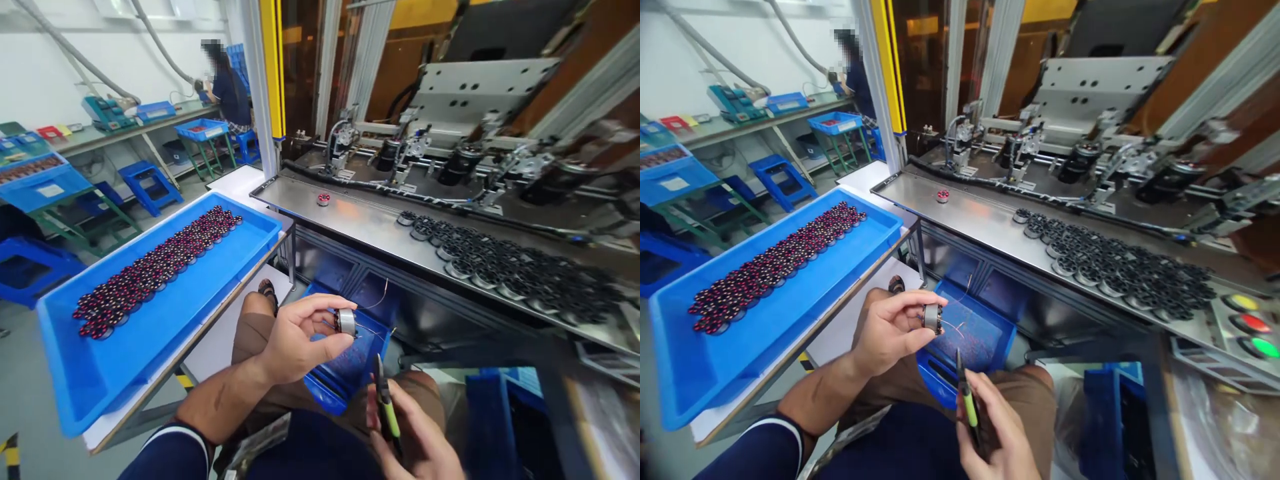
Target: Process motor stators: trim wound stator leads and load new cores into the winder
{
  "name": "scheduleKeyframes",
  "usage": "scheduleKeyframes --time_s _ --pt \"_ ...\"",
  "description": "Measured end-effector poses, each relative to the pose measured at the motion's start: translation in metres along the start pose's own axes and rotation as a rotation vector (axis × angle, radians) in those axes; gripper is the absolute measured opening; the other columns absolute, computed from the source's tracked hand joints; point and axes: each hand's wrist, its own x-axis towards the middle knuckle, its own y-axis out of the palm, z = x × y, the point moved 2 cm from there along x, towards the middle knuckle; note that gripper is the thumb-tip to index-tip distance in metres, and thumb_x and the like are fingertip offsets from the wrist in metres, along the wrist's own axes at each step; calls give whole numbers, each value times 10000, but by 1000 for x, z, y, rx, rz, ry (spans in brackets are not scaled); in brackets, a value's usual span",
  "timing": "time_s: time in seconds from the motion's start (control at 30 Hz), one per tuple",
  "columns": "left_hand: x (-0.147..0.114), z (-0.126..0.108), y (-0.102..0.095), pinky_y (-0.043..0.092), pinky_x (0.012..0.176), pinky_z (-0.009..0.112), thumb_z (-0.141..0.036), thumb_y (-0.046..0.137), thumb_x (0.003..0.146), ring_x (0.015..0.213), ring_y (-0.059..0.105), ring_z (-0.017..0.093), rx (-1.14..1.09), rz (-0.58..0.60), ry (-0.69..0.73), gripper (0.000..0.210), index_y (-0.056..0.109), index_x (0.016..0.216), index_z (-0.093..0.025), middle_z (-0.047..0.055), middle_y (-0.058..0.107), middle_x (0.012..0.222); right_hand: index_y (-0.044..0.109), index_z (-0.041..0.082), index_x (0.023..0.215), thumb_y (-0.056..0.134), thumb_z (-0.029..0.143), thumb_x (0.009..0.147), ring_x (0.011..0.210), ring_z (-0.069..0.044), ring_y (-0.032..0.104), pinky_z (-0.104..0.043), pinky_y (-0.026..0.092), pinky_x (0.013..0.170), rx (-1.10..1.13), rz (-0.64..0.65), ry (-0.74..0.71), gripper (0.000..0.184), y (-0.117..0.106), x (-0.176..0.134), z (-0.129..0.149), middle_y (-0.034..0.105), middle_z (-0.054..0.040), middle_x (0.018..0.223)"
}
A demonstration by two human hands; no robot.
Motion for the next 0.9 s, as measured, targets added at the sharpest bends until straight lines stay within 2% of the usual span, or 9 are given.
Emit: scheduleKeyframes --time_s 0.1,0.2,0.27,0.43,0.63,0.77,0.9 --pt "0 3 8 579 705 220 -273 841 706 809 692 154 4 23 -3 380 743 1047 -137 121 734 1041 463 248 1477 588 146 886 920 -257 747 -344 627 866 -114 -29 -78 612 2 1 5 734 -108 1113" --pt "-2 3 10 576 709 207 -245 839 709 813 695 147 -4 35 -3 360 744 1041 -144 111 737 1033 407 261 1518 573 130 860 1149 -290 667 -375 575 965 -218 -49 -163 690 1 10 9 673 -103 1282" --pt "-3 1 9 573 702 196 -232 833 713 802 693 140 -1 28 -3 352 744 1042 -144 101 742 995 385 262 1530 564 130 860 1209 -289 628 -374 554 990 -239 -40 -194 706 3 15 11 638 -97 1339" --pt "-5 -2 5 562 682 177 -210 823 713 761 679 119 25 -16 -13 337 744 1032 -135 87 743 948 390 243 1529 540 125 886 1161 -264 662 -338 559 978 -211 -20 -217 672 10 21 13 659 -98 1305" --pt "-4 1 3 559 682 160 -181 821 708 762 680 110 21 -26 -5 319 747 1016 -150 70 742 925 411 246 1520 551 98 880 1158 -272 663 -375 542 1003 -276 -11 -215 671 6 22 11 670 -99 1289" --pt "-5 4 1 572 700 180 -198 827 718 793 690 126 16 0 9 339 740 1041 -147 86 741 967 416 240 1514 524 106 903 1111 -253 690 -355 569 964 -292 -5 -190 635 4 21 5 682 -100 1267" --pt "-5 5 -1 578 734 199 -184 798 756 882 705 151 -13 18 97 285 733 1032 -163 102 734 1066 472 179 1477 539 140 903 1171 -286 654 -385 551 1003 -318 8 -136 579 4 21 3 666 -129 1286"
